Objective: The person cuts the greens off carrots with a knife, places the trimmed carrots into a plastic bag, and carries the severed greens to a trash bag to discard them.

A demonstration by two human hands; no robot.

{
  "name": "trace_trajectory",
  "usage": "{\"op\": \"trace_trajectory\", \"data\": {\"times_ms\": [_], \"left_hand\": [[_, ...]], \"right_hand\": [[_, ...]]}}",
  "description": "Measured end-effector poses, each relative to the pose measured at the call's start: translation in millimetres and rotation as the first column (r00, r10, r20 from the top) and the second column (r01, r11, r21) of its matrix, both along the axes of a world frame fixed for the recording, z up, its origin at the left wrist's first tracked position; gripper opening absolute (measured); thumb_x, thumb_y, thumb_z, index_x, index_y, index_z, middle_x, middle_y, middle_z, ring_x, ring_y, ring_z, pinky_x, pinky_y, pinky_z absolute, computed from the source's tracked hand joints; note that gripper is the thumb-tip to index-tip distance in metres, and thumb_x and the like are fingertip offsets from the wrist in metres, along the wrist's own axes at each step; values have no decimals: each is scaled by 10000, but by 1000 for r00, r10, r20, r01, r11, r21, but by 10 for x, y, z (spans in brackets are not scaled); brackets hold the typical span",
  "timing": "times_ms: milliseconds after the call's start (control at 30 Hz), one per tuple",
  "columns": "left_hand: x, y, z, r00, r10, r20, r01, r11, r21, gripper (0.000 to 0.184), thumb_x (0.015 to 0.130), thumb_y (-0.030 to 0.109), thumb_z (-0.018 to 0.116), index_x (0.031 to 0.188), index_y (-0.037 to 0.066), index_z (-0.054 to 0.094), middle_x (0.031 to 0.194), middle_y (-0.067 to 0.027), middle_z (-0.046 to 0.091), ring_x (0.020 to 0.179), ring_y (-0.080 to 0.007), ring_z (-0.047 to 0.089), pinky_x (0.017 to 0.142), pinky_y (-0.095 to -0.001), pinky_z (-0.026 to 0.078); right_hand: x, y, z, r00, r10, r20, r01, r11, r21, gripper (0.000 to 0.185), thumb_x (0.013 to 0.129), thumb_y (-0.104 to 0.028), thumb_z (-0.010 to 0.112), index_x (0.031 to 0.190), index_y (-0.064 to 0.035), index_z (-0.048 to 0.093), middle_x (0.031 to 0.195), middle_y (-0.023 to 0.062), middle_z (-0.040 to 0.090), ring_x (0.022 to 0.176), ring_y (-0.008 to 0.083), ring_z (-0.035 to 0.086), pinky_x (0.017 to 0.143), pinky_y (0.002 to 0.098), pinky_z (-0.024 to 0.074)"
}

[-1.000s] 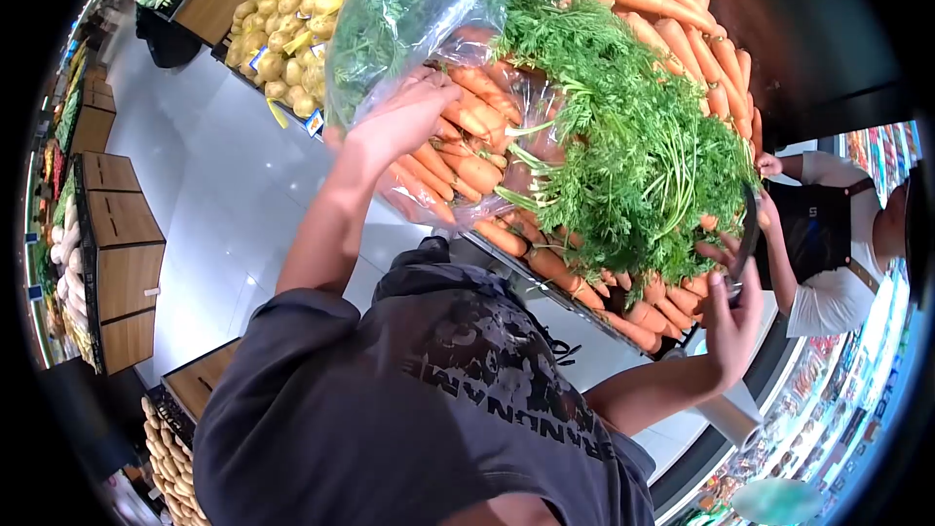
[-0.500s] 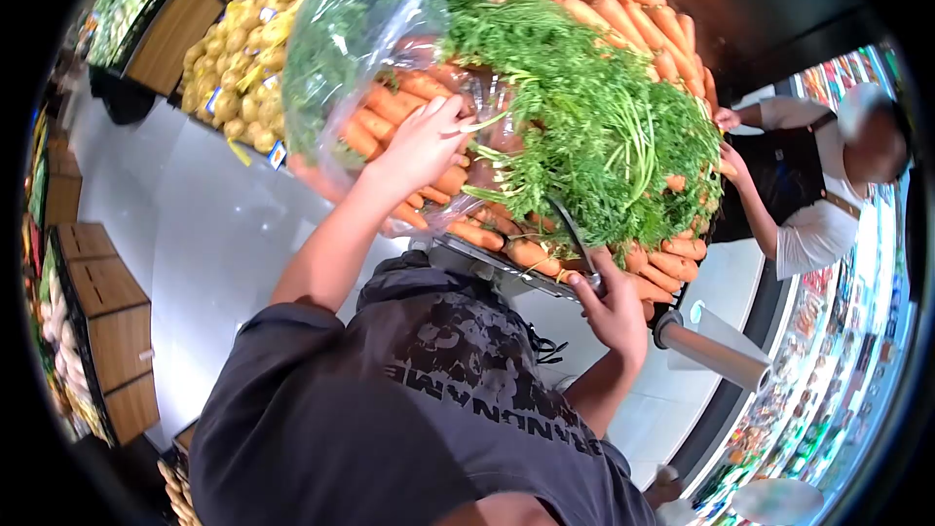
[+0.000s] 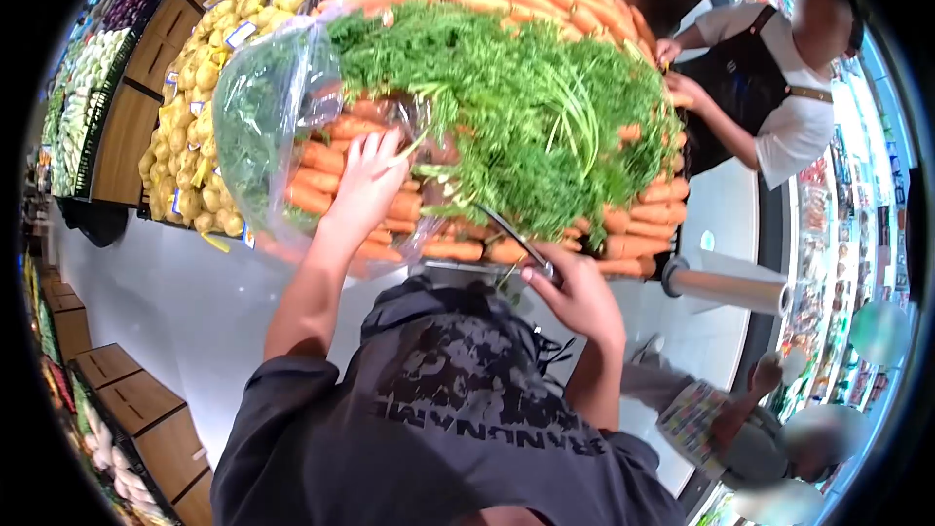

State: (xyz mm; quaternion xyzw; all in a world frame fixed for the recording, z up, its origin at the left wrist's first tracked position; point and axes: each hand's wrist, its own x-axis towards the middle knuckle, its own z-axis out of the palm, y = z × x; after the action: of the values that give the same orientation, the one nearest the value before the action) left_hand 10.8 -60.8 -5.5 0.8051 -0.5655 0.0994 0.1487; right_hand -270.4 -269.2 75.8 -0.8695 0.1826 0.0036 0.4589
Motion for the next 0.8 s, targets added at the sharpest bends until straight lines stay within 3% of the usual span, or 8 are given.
{"op": "trace_trajectory", "data": {"times_ms": [67,200,267,300,433,667,733,800], "left_hand": [[-31,-30,153,999,39,-6,-38,989,142,378,871,79,607,1245,56,660,1224,-171,530,1215,-360,499,1041,-518,390],[-49,-33,530,994,72,-84,-70,997,17,479,838,45,722,1305,67,617,1224,-158,520,1191,-364,519,1090,-522,364],[20,15,510,990,39,-137,-45,998,-42,539,802,18,759,1315,71,605,1220,-150,521,1157,-344,573,1160,-545,309],[2,34,539,977,55,-204,-63,998,-32,542,808,9,767,1317,84,594,1222,-143,516,1121,-331,613,1200,-557,259],[-64,-84,750,979,-38,-199,-5,978,-210,520,838,63,776,1322,103,591,1238,-132,501,1175,-327,567,1178,-535,273],[-210,-535,1212,833,-245,-496,5,900,-435,599,815,70,812,1363,31,571,1270,-152,594,1177,-342,593,1039,-416,460],[-332,-735,1268,792,-297,-533,38,895,-444,579,838,19,791,1371,11,565,1278,-129,621,1168,-254,629,1022,-379,501],[-484,-967,1306,552,-382,-742,-49,873,-486,566,870,-35,755,1395,-1,545,1302,-108,613,1169,-177,620,1016,-328,523]], "right_hand": [[120,69,-7,1000,-20,14,18,996,85,286,969,-198,714,1175,-6,666,823,96,708,616,138,540,596,307,457],[479,254,-112,997,13,79,-24,991,129,224,978,-131,701,1171,-19,688,837,-17,640,666,68,506,585,269,421],[655,386,-105,953,-21,302,-17,992,122,248,984,-113,691,1212,-14,684,890,-20,659,645,55,522,573,246,421],[667,447,67,976,-137,168,88,958,273,271,948,-113,712,1183,17,672,870,107,638,750,190,597,695,337,486],[816,504,177,922,-301,242,207,915,346,397,976,-59,692,1352,9,585,911,-37,591,723,34,510,614,218,418],[924,142,378,625,-582,520,327,800,503,575,1006,-40,648,1534,-40,422,1336,163,623,815,34,583,587,189,461],[860,2,473,587,-633,505,315,753,578,540,1008,-51,650,1508,-35,446,1347,162,633,780,25,578,577,181,460],[749,-119,522,576,-628,523,271,751,603,490,1014,-64,649,1470,-24,475,1335,154,656,733,12,568,566,165,442]]}}
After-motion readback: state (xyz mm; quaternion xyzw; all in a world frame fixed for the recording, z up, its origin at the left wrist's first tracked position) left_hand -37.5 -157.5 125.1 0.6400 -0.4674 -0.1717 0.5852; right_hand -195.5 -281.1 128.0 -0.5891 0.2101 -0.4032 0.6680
